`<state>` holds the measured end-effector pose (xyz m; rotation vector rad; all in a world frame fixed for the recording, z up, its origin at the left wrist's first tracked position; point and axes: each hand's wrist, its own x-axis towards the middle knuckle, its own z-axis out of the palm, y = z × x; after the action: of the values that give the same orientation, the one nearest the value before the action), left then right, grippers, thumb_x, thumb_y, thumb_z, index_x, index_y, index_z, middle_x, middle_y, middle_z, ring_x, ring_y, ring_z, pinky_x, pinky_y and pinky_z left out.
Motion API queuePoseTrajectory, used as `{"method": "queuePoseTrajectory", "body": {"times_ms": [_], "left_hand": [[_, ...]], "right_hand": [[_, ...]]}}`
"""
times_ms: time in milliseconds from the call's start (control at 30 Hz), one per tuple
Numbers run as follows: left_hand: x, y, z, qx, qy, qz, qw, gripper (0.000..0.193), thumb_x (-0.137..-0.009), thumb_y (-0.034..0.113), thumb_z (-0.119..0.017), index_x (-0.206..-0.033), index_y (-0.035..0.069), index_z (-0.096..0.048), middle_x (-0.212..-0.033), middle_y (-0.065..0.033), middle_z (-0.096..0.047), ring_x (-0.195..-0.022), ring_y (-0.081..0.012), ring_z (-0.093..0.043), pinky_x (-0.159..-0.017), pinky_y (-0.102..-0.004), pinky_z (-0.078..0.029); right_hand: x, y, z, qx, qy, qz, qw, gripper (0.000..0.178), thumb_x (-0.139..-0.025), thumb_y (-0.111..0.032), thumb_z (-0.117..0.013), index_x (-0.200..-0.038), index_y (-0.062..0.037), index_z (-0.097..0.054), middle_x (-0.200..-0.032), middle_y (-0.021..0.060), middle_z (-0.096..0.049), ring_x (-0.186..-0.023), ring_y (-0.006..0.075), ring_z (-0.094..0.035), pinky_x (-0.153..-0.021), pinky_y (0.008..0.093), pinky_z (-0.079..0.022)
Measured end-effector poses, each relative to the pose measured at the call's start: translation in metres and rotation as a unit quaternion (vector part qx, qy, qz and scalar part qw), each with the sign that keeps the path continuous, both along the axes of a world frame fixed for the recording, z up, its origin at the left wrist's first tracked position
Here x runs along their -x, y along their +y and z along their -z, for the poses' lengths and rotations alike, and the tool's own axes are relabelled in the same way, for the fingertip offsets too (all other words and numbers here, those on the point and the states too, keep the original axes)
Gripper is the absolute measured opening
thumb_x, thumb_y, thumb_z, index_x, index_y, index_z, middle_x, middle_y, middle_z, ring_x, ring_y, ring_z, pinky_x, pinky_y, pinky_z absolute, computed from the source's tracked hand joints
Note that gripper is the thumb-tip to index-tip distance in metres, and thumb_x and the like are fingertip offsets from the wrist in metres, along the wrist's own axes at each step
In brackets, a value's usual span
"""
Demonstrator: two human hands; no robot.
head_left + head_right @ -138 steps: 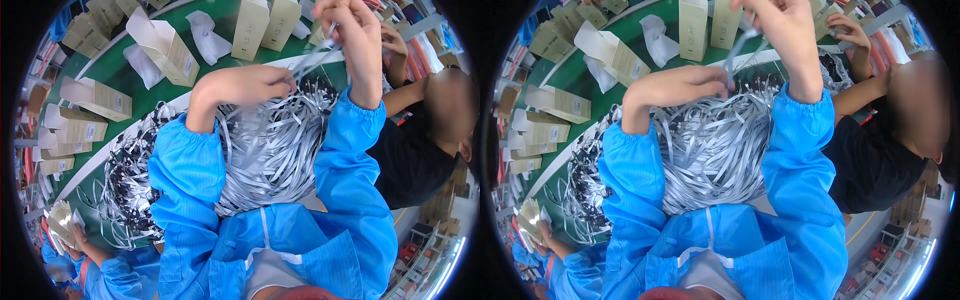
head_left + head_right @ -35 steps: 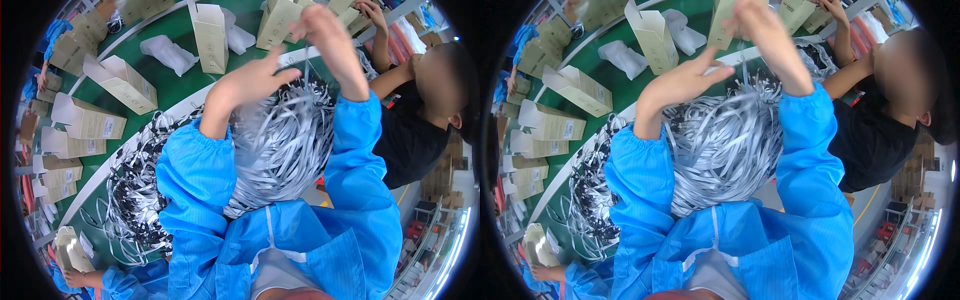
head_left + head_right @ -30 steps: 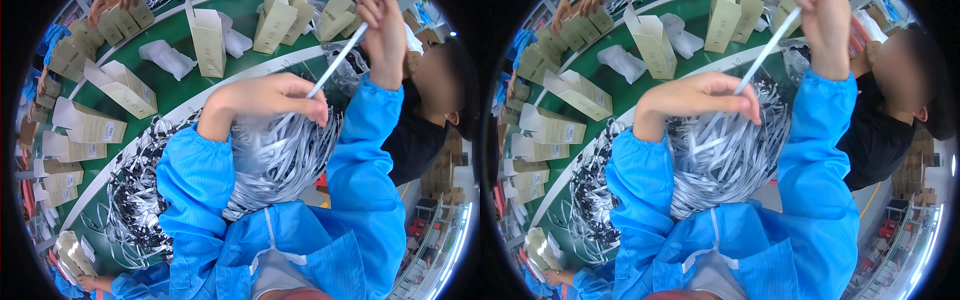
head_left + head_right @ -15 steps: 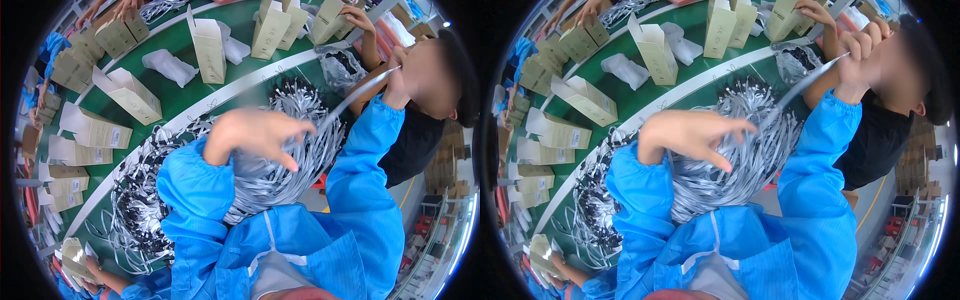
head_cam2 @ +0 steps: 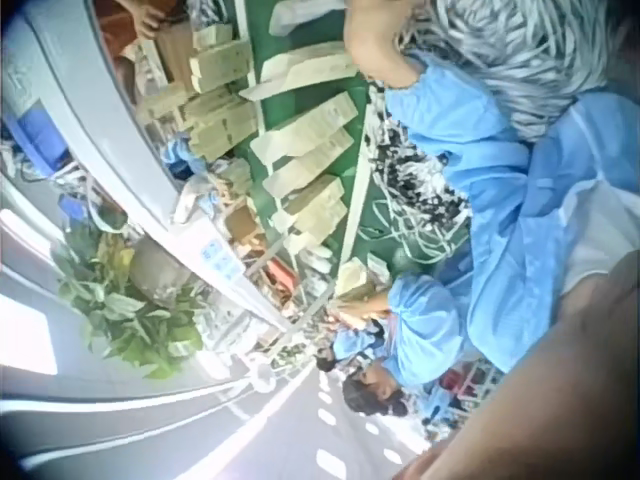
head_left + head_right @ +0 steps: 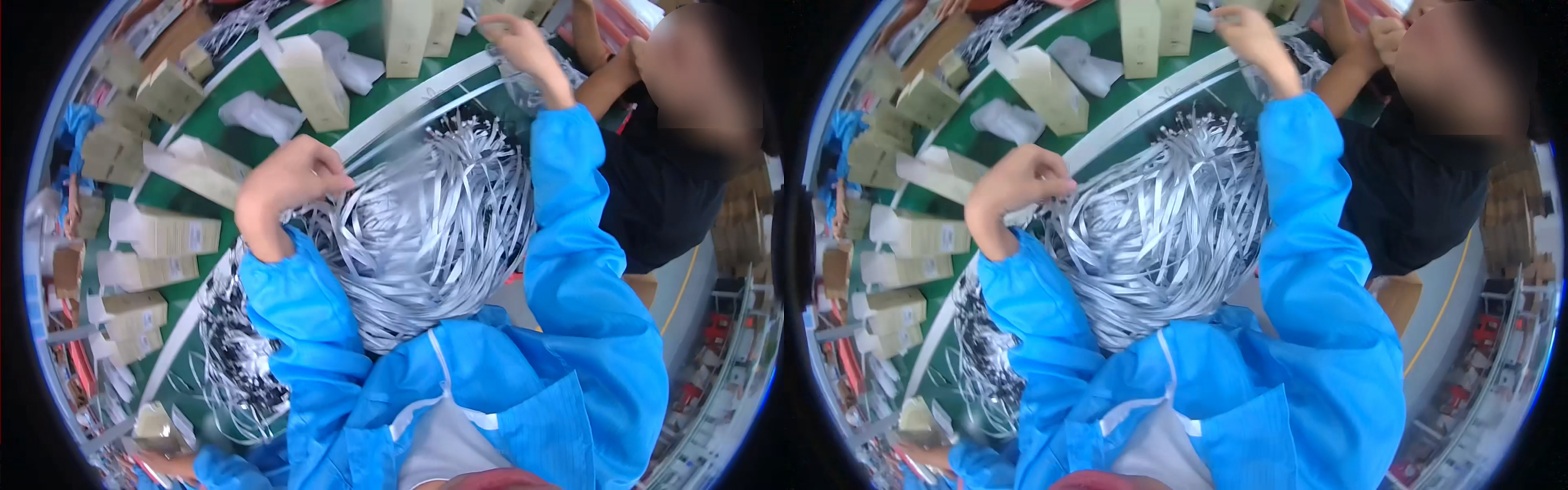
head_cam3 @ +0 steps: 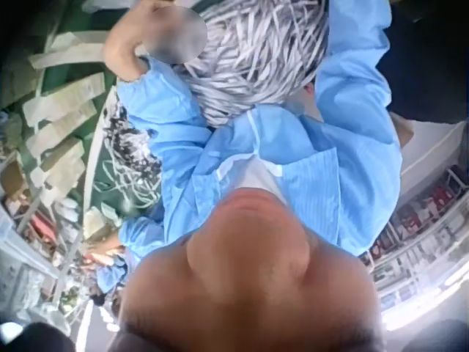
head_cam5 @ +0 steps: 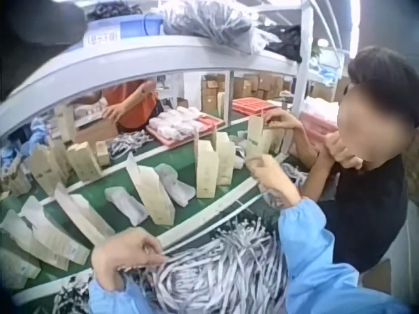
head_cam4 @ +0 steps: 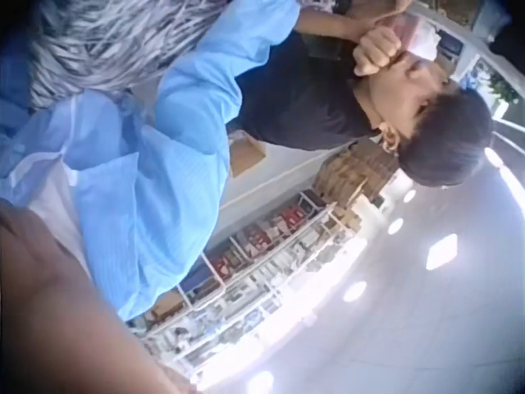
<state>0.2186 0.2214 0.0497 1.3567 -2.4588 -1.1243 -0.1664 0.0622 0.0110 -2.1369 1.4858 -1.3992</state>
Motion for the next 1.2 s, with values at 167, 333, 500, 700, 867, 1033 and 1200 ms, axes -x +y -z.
{"method": "queuePoseTrajectory", "body": {"times_ms": [167, 333, 500, 700, 867, 1033, 1200], "left_hand": [[-0.026, 0.023, -0.051, -0.045, 0.025, -0.052, 0.997, 0.014, -0.086, 0.012, -0.072, -0.091, -0.001, -0.071, -0.077, -0.0062, -0.071, -0.056, -0.0107, -0.061, -0.053, -0.0282, -0.049], [-0.014, 0.052, -0.095, 0.266, 0.046, -0.029, 0.962, 0.019, -0.092, 0.016, -0.071, -0.098, -0.002, -0.070, -0.084, -0.0048, -0.072, -0.069, -0.0104, -0.067, -0.064, -0.0244, -0.053], [0.044, 0.046, -0.139, 0.517, 0.124, 0.119, 0.839, 0.011, -0.083, 0.006, -0.072, -0.084, -0.002, -0.066, -0.077, -0.0152, -0.066, -0.067, -0.0205, -0.065, -0.062, -0.0331, -0.050], [0.078, 0.064, -0.156, 0.274, 0.582, 0.108, 0.758, 0.008, -0.082, -0.003, -0.071, -0.088, -0.004, -0.065, -0.077, -0.0113, -0.067, -0.070, -0.0161, -0.068, -0.063, -0.0276, -0.052], [-0.040, 0.116, -0.136, 0.411, 0.133, -0.348, 0.832, 0.035, -0.083, 0.015, -0.078, -0.113, 0.000, -0.069, -0.096, -0.0081, -0.072, -0.091, -0.0157, -0.068, -0.077, -0.0274, -0.052], [-0.018, 0.143, -0.078, 0.371, 0.151, -0.234, 0.886, 0.128, -0.063, 0.022, -0.093, -0.159, 0.008, -0.009, -0.152, -0.0198, -0.037, -0.141, -0.0329, -0.036, -0.115, -0.0412, -0.032], [0.062, 0.074, -0.018, 0.275, 0.354, -0.097, 0.889, 0.116, -0.068, 0.023, -0.092, -0.153, 0.001, -0.016, -0.140, -0.0174, -0.043, -0.130, -0.0274, -0.045, -0.106, -0.0369, -0.041]], "right_hand": [[0.029, 0.077, -0.046, -0.048, -0.337, -0.093, 0.936, 0.025, -0.100, -0.020, -0.061, -0.120, -0.0063, -0.066, -0.058, -0.0074, -0.046, -0.047, 0.0054, -0.039, -0.044, 0.0245, -0.029], [0.021, 0.137, -0.025, -0.192, -0.065, -0.125, 0.971, 0.038, -0.101, -0.029, -0.060, -0.129, -0.0045, -0.061, -0.068, -0.0016, -0.060, -0.055, 0.0059, -0.048, -0.051, 0.0239, -0.037], [-0.100, 0.124, -0.052, 0.060, -0.171, -0.380, 0.907, 0.076, -0.097, -0.061, -0.053, -0.146, -0.0043, -0.045, -0.123, 0.0158, -0.067, -0.091, 0.0119, -0.063, -0.079, 0.0273, -0.050], [-0.168, 0.135, -0.052, -0.303, -0.095, -0.792, 0.522, 0.061, -0.100, -0.061, -0.047, -0.117, -0.0033, -0.057, -0.094, 0.0045, -0.066, -0.090, 0.0147, -0.065, -0.081, 0.0364, -0.053], [-0.133, 0.169, -0.073, -0.310, -0.033, -0.538, 0.783, 0.038, -0.104, -0.045, -0.050, -0.098, -0.0078, -0.057, -0.075, -0.0034, -0.056, -0.072, 0.0080, -0.058, -0.061, 0.0343, -0.048], [-0.148, 0.173, -0.084, -0.123, 0.000, -0.461, 0.879, 0.028, -0.105, -0.031, -0.052, -0.098, -0.0042, -0.061, -0.068, -0.0018, -0.047, -0.068, 0.0090, -0.052, -0.058, 0.0313, -0.043], [-0.146, 0.179, -0.117, 0.053, 0.159, -0.417, 0.893, 0.027, -0.104, -0.026, -0.055, -0.098, -0.0005, -0.063, -0.072, 0.0006, -0.051, -0.068, 0.0085, -0.050, -0.059, 0.0260, -0.040]]}}
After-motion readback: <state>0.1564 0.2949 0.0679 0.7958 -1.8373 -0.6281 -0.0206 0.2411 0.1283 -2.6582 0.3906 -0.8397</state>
